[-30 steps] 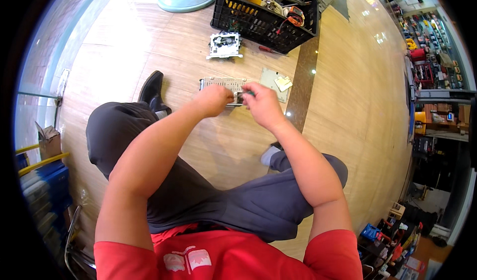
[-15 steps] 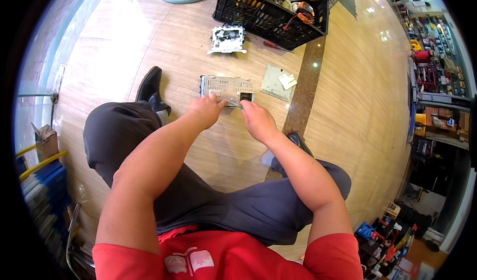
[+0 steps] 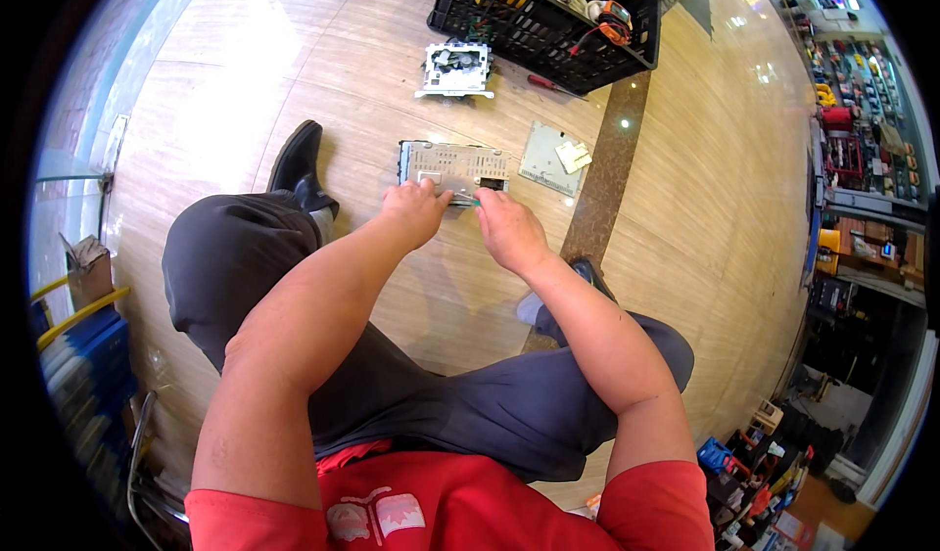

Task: The person disassembles an electronic device by removing a panel, handling a circuit board, and using a screwdriver to remove small components.

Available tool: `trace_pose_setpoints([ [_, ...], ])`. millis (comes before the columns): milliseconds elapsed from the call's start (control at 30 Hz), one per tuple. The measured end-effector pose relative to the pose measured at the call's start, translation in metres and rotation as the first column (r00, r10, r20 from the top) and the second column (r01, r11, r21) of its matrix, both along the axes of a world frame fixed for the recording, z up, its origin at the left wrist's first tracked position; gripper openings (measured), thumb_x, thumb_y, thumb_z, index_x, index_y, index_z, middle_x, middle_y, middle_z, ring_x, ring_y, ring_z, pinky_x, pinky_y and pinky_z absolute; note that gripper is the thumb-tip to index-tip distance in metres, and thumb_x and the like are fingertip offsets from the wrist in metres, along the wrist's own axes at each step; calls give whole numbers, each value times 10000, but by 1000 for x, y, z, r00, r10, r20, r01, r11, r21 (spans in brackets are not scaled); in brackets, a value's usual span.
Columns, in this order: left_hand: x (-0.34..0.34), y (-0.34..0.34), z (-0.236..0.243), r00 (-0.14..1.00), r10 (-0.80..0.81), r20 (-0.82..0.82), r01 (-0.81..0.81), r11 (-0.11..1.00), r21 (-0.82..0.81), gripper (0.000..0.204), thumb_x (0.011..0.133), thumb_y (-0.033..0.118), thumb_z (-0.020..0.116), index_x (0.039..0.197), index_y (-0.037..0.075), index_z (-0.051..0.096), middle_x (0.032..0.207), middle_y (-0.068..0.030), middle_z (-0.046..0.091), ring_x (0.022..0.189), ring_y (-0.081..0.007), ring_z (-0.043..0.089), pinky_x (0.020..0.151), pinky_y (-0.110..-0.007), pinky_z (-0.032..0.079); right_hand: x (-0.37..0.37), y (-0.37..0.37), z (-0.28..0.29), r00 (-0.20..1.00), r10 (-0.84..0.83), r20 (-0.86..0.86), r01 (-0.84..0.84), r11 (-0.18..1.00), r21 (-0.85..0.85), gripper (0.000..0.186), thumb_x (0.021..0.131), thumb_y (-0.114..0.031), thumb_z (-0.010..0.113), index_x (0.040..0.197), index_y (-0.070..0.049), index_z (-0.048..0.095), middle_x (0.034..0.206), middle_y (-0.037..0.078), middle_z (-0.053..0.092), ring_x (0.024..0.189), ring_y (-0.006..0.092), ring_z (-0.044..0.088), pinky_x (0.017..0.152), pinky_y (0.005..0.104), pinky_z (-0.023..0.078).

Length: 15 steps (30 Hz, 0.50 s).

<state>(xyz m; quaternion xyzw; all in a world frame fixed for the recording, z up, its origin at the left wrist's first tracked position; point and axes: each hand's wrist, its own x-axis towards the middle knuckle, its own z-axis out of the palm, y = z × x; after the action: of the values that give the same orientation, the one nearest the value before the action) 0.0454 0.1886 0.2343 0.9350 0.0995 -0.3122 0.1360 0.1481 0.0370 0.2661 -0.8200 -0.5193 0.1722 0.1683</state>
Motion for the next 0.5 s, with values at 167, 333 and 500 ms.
trace_pose_setpoints([
  [167, 1, 1, -3, 999, 1, -42, -2, 1000, -4, 544, 970, 206, 484, 1497, 241, 351, 1365, -132, 448, 1207, -321, 523, 876, -525, 503, -2, 1, 0, 1000, 9, 0, -9, 1000, -24, 162, 944, -169, 505, 1041, -44, 538, 928, 177, 643, 821, 372, 646, 707, 469, 526],
  [333, 1, 0, 3, 1000, 12, -14, -12, 1000, -10, 618, 914, 117, 557, 1491, 213, 357, 1320, -160, 494, 1164, -320, 568, 929, -407, 490, -3, -1, -2, 999, 27, 23, -26, 1000, -13, 159, 947, -168, 492, 1038, -46, 537, 927, 174, 640, 819, 375, 645, 709, 475, 522],
  [500, 1, 0, 1, 1000, 10, -11, -10, 1000, -1, 601, 924, 133, 546, 1489, 216, 361, 1318, -156, 497, 1165, -313, 569, 929, -409, 488, -4, 0, 2, 999, 37, 35, -36, 999, -30, 154, 943, -157, 485, 1037, -47, 538, 922, 169, 633, 822, 371, 645, 708, 476, 522],
])
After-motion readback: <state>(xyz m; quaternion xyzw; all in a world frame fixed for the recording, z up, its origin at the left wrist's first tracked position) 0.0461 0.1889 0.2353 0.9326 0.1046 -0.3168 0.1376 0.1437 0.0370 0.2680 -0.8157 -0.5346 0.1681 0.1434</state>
